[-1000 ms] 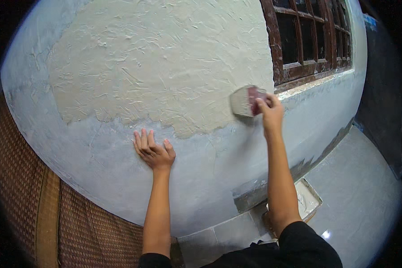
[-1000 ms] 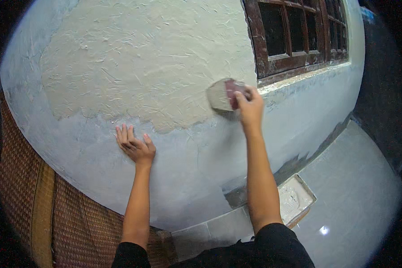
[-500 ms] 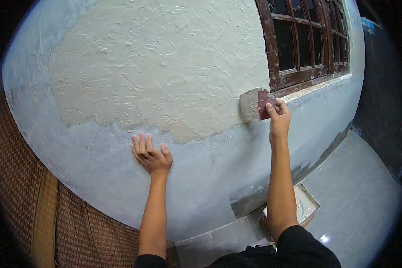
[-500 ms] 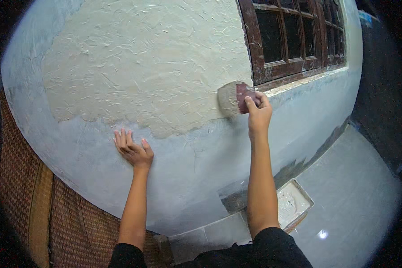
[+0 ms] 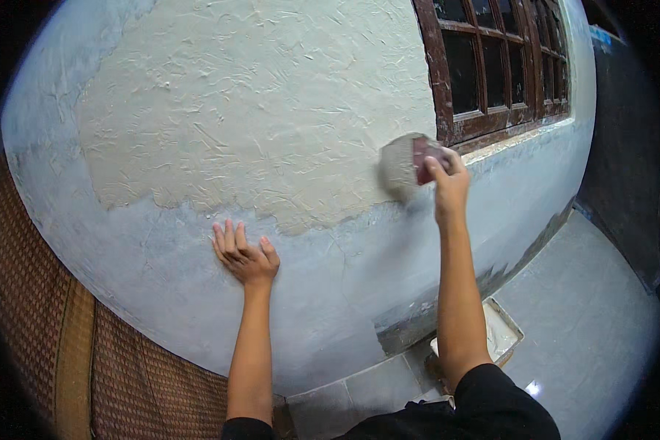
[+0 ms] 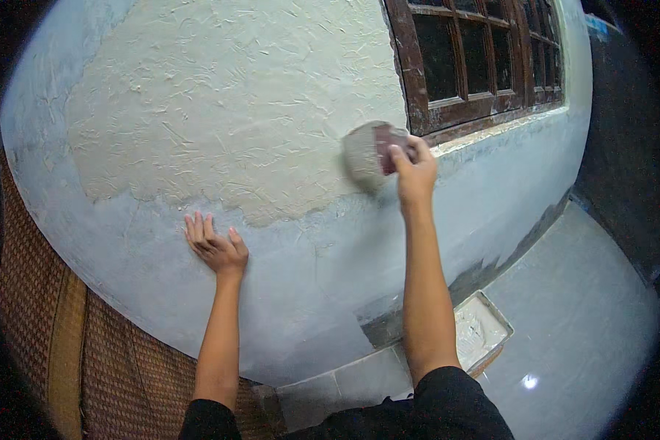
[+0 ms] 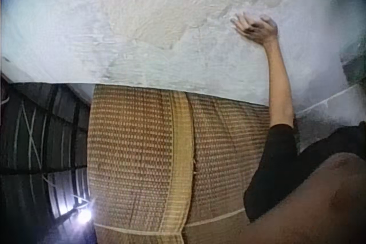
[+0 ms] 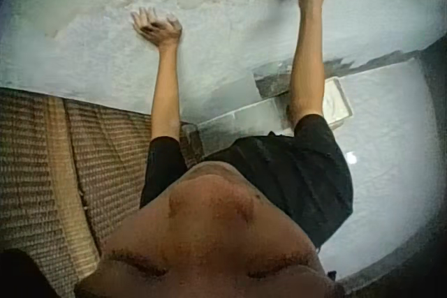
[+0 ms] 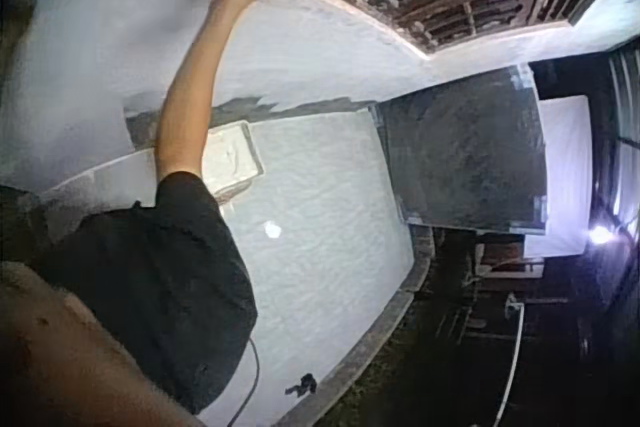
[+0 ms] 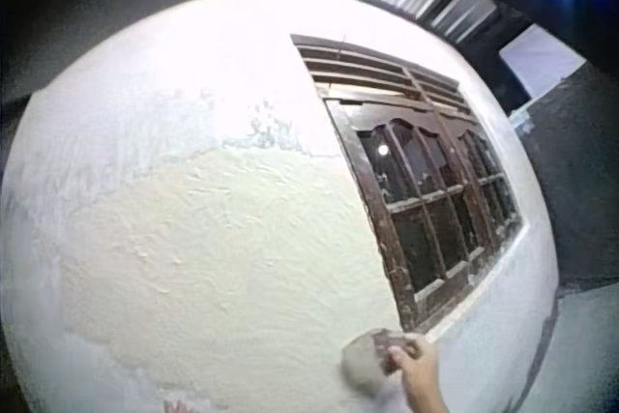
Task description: The person applies wall putty to a wall surface using a putty knife to create a textured finish.
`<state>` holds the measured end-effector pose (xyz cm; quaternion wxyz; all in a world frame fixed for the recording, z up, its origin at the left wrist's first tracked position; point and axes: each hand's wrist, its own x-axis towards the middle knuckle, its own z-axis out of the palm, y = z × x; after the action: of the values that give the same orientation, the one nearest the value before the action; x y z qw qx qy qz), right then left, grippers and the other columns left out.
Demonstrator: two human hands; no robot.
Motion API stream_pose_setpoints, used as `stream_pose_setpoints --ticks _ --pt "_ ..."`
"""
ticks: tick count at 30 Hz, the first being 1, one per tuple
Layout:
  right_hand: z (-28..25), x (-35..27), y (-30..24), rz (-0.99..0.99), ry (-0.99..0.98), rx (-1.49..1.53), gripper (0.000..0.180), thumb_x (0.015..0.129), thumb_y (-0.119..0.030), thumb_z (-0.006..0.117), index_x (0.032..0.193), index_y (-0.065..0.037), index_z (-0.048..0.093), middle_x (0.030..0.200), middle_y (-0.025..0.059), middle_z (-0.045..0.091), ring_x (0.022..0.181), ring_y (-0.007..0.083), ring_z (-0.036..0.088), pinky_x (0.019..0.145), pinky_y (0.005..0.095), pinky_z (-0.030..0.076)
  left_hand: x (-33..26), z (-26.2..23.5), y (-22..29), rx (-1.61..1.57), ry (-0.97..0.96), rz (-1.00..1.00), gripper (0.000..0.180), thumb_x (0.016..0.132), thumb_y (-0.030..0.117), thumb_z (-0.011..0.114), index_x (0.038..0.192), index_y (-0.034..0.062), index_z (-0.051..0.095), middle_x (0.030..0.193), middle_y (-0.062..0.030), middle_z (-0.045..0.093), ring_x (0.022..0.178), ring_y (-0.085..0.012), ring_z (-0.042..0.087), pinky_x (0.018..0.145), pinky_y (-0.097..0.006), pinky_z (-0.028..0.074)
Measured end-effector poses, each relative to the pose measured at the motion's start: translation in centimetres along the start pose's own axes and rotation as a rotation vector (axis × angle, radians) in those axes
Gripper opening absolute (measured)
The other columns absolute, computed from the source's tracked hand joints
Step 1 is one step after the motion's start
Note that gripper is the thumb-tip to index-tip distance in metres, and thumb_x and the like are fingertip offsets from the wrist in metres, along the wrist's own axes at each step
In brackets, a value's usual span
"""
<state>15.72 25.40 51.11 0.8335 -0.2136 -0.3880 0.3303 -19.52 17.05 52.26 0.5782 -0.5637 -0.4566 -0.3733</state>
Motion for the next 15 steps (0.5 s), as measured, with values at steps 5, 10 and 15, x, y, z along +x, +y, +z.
stream_pose_setpoints --ticks 5,10,15 --pt "3.1 -0.8 1.2 0.121 -0.323 -0.074 0.029 0.084 -0.002 0.064 0.112 0.003 0.058 0.096 0.0087 0.065 0.086 0.0129 0.061 0.075 0.0270 0.050 0.0 -0.4 -0.7 0.008 0.008 0.009 0.048 0.087 0.026 0.048 0.129 0.0034 0.039 0.136 -0.0171 0.039 0.134 -0.0399 0.033 0.109 -0.057 0.024" --pt "-1.9 2.9 -0.2 0.051 -0.065 -0.028 0.025 0.085 -0.001 0.064 0.110 0.003 0.059 0.100 0.0099 0.065 0.088 0.0139 0.062 0.076 0.0281 0.051 0.0 0.2 0.3 -0.008 0.008 0.006 0.049 0.087 0.025 0.048 0.129 0.0030 0.038 0.136 -0.0172 0.039 0.134 -0.0406 0.033 0.109 -0.056 0.024" --pt "1.6 0.3 1.1 0.026 -0.279 -0.116 0.026 0.083 -0.004 0.068 0.108 0.002 0.061 0.091 0.0060 0.065 0.083 0.0116 0.061 0.074 0.0250 0.048 0.2 -0.4 -0.3 0.017 0.000 0.018 0.049 0.087 0.025 0.048 0.130 0.0034 0.038 0.136 -0.0168 0.039 0.134 -0.0404 0.032 0.109 -0.056 0.025"
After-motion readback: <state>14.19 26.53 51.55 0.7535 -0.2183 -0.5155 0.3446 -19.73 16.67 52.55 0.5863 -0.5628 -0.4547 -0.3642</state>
